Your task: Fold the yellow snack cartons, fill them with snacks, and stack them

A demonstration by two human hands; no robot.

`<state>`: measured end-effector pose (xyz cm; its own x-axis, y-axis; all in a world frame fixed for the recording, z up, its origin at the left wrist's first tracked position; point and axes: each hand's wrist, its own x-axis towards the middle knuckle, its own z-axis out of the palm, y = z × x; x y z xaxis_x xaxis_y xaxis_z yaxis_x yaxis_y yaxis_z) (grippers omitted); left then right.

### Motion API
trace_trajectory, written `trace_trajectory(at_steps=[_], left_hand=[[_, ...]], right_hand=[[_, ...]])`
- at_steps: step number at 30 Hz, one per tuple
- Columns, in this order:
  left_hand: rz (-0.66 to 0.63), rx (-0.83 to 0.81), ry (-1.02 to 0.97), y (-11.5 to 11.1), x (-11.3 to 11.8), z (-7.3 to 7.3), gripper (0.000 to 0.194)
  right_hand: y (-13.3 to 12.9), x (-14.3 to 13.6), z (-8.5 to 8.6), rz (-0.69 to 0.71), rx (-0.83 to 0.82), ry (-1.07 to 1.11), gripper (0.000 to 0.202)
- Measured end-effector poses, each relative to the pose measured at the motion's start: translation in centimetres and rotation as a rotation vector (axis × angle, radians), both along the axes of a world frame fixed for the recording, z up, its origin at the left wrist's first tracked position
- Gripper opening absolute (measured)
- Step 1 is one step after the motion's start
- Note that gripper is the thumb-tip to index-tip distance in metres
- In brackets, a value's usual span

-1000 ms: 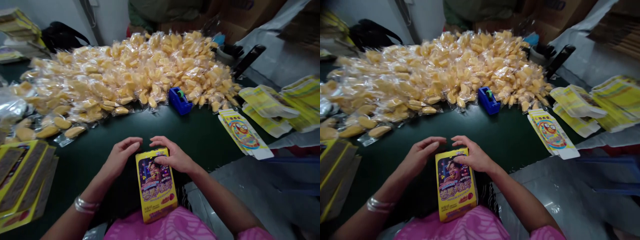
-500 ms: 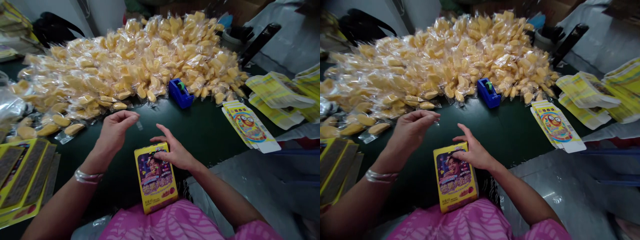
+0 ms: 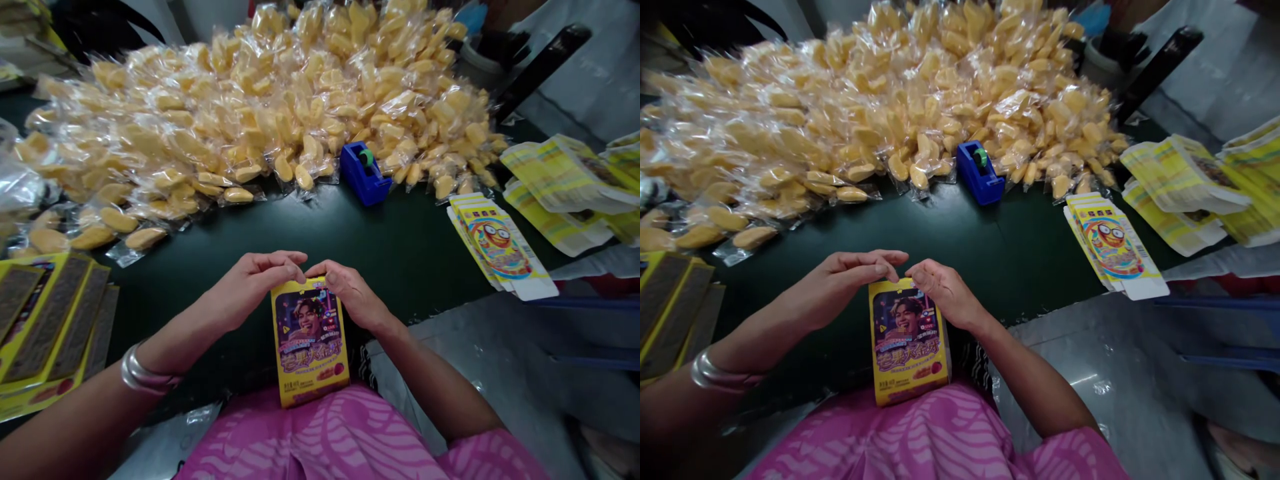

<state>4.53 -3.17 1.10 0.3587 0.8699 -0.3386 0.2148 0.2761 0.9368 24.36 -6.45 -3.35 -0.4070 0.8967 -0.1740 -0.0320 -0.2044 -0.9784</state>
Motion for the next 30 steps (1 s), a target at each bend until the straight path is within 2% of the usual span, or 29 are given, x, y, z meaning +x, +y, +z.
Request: trace_trajectory(at_steps=[4, 7, 12, 15, 18, 20, 26, 30], left_hand=[[-0.027, 0.063, 0.068, 0.5, 0.3, 0.1, 0.024], [0.005, 0.058, 0.095, 1.2, 0.4, -0.3, 0.026], [0.066, -0.065, -0.007, 2.0, 0.1, -0.8, 0.037], [0.067, -0.102, -0.079, 1.5, -0.1, 0.1, 0.039], [0.074, -0.066, -0.124, 0.6, -0.2, 1.3, 0.036], [0.044, -0.028, -0.097, 0.0, -0.3, 1.6, 0.034], [-0.001, -0.003, 0.01, -0.1, -0.4, -0.6, 0.035], [-0.014, -0.002, 0.015, 0.3, -0.3, -1.2, 0.035]], right_hand=[[-0.3, -0.6, 0.3, -0.039, -0.029, -0.035, 0.044], [-0.7, -1.0, 0.7, -0.095, 0.033, -0.106, 0.031], [-1.0, -1.1, 1.1, -0.119, 0.101, -0.124, 0.033], [-0.8, -0.9, 0.7, -0.11, 0.109, -0.152, 0.034], [-0.4, -0.6, -0.1, -0.084, 0.096, -0.17, 0.032], [-0.2, -0.4, -0.5, -0.069, 0.06, -0.146, 0.027], [-0.5, -0.6, -0.3, -0.049, -0.031, -0.005, 0.05], [-1.0, -1.0, 0.2, -0.115, -0.023, -0.041, 0.04]])
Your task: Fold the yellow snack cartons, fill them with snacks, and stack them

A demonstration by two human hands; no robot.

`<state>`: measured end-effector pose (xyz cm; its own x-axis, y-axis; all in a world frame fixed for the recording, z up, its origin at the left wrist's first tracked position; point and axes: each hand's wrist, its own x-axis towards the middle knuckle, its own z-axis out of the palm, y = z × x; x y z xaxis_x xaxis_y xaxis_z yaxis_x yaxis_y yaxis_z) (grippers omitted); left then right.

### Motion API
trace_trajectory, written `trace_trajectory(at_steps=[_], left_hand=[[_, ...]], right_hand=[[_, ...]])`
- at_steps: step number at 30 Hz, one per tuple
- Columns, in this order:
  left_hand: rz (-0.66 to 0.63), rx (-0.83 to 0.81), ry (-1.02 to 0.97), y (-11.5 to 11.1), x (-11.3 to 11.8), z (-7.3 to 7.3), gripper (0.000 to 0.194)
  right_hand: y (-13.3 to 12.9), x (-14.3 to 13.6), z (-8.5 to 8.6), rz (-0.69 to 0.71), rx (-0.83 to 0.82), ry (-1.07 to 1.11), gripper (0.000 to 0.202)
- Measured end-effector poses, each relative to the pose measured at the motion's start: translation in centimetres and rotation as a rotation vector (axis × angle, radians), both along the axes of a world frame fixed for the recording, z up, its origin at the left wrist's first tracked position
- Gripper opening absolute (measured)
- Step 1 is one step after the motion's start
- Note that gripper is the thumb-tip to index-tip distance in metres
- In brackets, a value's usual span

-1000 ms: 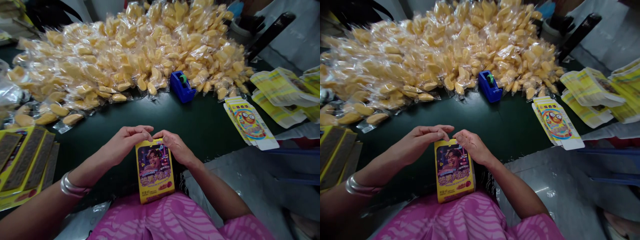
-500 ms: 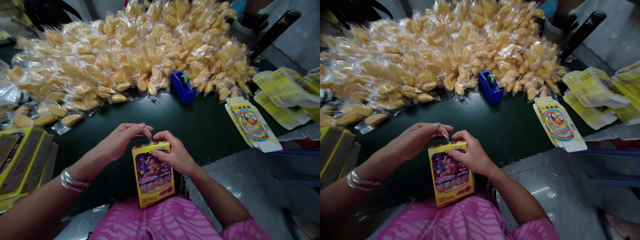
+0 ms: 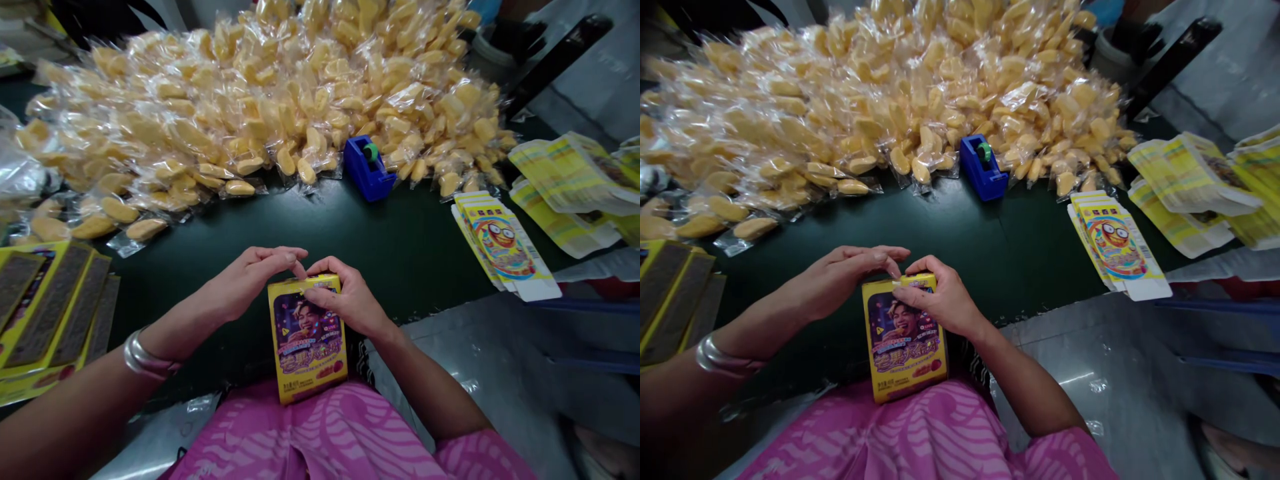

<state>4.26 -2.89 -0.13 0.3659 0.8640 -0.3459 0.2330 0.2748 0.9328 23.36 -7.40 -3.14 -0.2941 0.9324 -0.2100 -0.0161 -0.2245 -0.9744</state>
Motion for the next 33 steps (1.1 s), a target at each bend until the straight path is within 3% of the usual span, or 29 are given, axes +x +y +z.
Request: trace_trajectory(at_steps=[8, 13, 17, 22, 27, 33], left_hand=[[0.02, -0.072, -0.029, 0.2, 0.5, 0.2, 0.037], [0.068, -0.267, -0.107, -0.4, 1.0, -0.2, 0.03], [0.046, -0.38, -0.116, -0.7, 0.9, -0.3, 0.036], [-0.044, -0.516, -0.184, -0.5, 0.3, -0.2, 0.034], [-0.139, -0.621, -0.281, 0.0, 0.0, -1.1, 0.038], [-0.11, -0.558, -0.284, -0.3, -0.4, -0.9, 0.037]], right_hand=[[-0.3, 0.0, 0.2, -0.017, 0.038, -0.044, 0.029], [-0.4, -0.1, 0.3, -0.024, 0.088, -0.099, 0.027], [-0.8, -0.1, 0.7, -0.019, 0.155, -0.193, 0.026], [-1.1, 0.6, 1.4, 0.13, 0.184, -0.187, 0.032], [-0.7, 1.2, 1.5, 0.315, 0.221, -0.117, 0.037], [-0.6, 1.1, 1.9, 0.283, 0.218, -0.129, 0.044]])
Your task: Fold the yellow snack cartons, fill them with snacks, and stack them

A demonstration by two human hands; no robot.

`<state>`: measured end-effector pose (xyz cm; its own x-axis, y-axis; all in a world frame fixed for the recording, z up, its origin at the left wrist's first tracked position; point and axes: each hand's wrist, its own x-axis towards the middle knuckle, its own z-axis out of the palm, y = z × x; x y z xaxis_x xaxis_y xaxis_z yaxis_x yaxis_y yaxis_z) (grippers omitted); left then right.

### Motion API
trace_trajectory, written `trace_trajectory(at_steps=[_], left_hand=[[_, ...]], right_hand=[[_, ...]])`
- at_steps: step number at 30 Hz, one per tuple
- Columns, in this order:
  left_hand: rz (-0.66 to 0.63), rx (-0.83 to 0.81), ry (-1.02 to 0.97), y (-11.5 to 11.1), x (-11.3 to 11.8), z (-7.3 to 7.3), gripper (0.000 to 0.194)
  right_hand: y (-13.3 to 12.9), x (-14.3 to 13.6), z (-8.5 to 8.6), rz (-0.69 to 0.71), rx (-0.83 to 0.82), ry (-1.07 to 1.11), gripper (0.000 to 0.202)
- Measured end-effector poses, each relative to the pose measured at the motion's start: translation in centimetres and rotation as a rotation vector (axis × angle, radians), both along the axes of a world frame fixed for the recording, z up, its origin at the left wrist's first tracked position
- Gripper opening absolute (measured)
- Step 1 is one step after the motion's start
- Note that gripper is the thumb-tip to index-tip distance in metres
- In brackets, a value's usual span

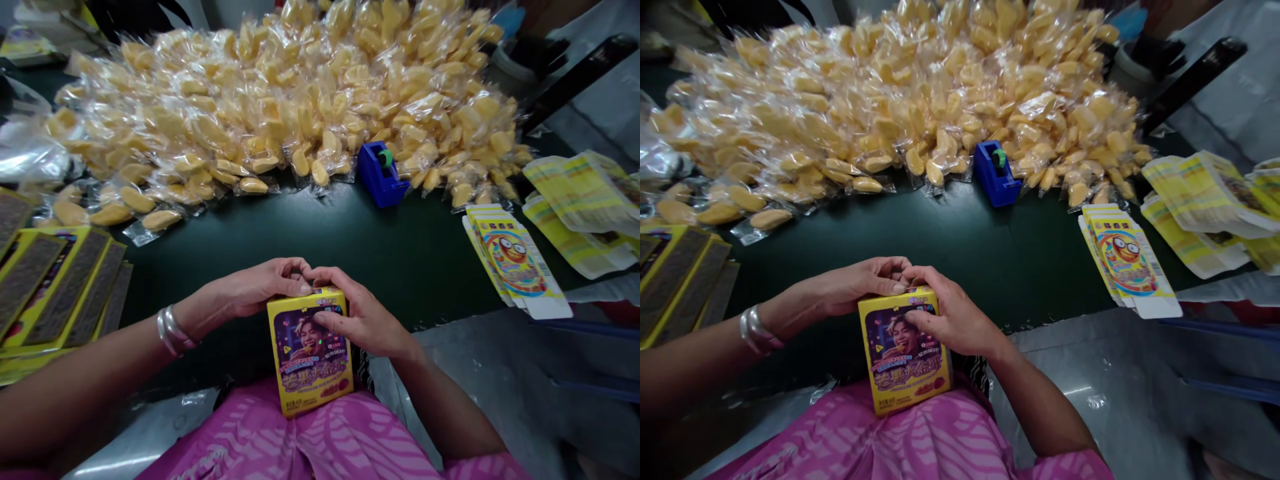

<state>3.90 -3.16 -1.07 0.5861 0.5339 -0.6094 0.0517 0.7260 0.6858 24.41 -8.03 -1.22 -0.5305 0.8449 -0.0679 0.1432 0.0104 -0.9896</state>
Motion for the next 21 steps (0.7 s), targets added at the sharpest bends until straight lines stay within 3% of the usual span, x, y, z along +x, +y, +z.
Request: trace_trajectory(at_steps=[5, 11, 13, 21], left_hand=[[0.055, 0.216, 0.131, -0.9, 0.0, 1.3, 0.035], [-0.052, 0.943, 0.562, -3.2, 0.3, 1.1, 0.022], [-0.081, 1.089, 0.653, -3.9, 0.3, 0.6, 0.023], [-0.228, 1.203, 0.707, -4.3, 0.0, -0.2, 0.023]], right_hand=[[0.0, -0.1, 0.7, -0.027, 0.027, -0.035, 0.045], [0.0, -0.5, 0.3, -0.099, 0.018, -0.095, 0.043], [-0.1, -0.6, 0.1, -0.104, 0.021, -0.106, 0.043], [-0.5, -0.2, 0.2, -0.115, 0.061, -0.085, 0.042]])
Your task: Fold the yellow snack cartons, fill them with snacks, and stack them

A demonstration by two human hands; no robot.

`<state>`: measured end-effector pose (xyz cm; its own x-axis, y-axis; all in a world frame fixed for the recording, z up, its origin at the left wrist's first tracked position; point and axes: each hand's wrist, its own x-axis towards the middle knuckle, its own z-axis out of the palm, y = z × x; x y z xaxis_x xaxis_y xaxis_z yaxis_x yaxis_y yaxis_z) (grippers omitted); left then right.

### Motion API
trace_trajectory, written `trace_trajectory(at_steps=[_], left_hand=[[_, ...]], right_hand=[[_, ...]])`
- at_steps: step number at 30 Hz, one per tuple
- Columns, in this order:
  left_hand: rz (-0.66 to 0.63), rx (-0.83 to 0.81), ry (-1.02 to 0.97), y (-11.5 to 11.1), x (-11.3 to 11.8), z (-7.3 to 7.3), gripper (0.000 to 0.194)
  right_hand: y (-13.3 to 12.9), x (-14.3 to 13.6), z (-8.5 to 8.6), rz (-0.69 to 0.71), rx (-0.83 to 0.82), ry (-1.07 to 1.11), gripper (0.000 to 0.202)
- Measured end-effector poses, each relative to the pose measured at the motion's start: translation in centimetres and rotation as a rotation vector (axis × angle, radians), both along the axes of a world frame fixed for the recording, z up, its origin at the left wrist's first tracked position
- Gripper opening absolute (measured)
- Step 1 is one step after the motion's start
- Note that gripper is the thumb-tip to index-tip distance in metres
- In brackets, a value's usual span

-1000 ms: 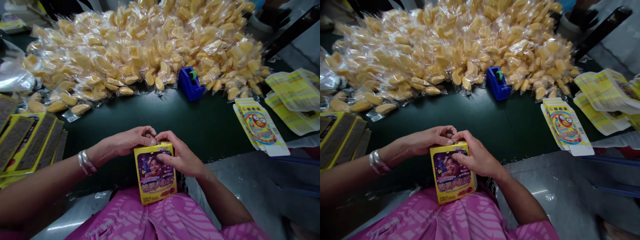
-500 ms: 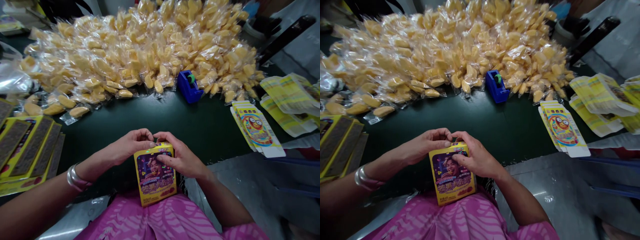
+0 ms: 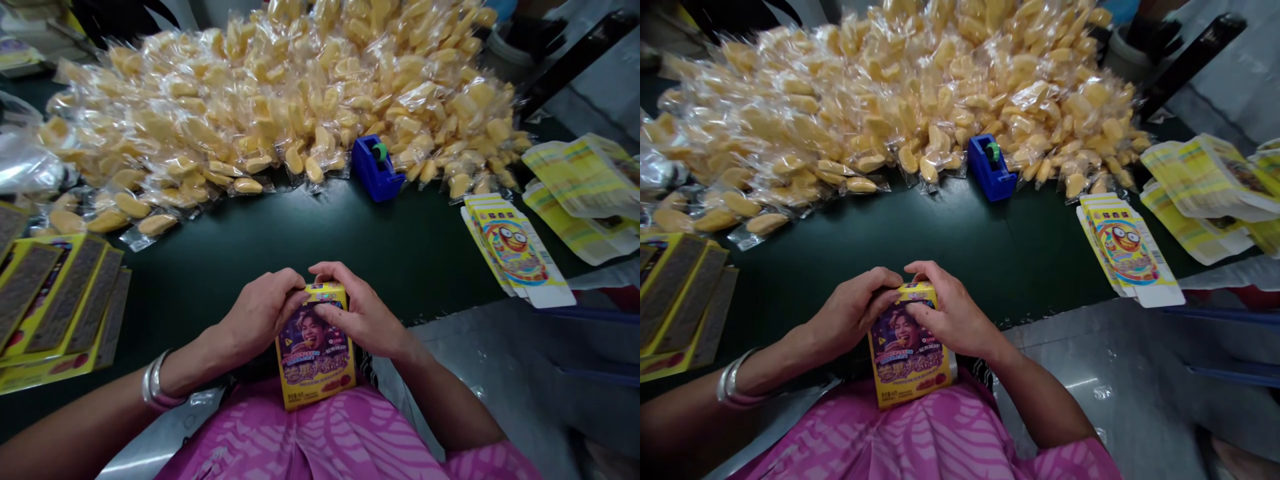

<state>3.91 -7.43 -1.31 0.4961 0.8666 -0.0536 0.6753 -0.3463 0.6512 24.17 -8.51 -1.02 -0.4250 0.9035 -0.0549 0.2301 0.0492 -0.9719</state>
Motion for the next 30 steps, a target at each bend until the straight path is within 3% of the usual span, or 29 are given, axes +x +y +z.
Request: trace_trajectory(at_steps=[3, 6, 12, 15, 19, 22, 26, 30], left_hand=[[0.006, -0.075, -0.015, 0.0, 0.1, 0.4, 0.02], [0.019, -0.259, -0.102, 0.4, 0.0, 1.0, 0.017], [-0.041, -0.593, -0.33, 1.7, -0.2, 1.9, 0.055], [0.078, -0.671, -0.418, 2.1, 0.2, 2.2, 0.038], [0.121, -0.609, -0.424, 2.1, 0.6, 2.9, 0.029], [0.096, -0.547, -0.413, 1.7, 0.4, 3.4, 0.025], [0.03, -0.502, -0.387, 1.1, -0.9, 3.7, 0.021], [-0.096, -0.32, -0.331, 0.6, -2.3, 4.2, 0.045]], right_hand=[[-0.2, 0.0, -0.1, -0.014, 0.019, 0.0, 0.04], [-0.3, 0.0, -0.1, -0.024, 0.033, -0.005, 0.04], [-0.4, 0.3, 0.5, -0.02, 0.031, -0.01, 0.043], [-0.3, 0.5, 1.0, -0.016, 0.056, 0.004, 0.045], [0.1, 0.3, 1.6, -0.076, 0.047, 0.086, 0.051], [0.3, 0.0, 1.3, -0.147, -0.1, 0.227, 0.056], [-0.2, -0.4, 0.5, -0.108, -0.297, 0.258, 0.037], [-1.1, -0.4, 0.3, -0.078, -0.334, 0.224, 0.033]])
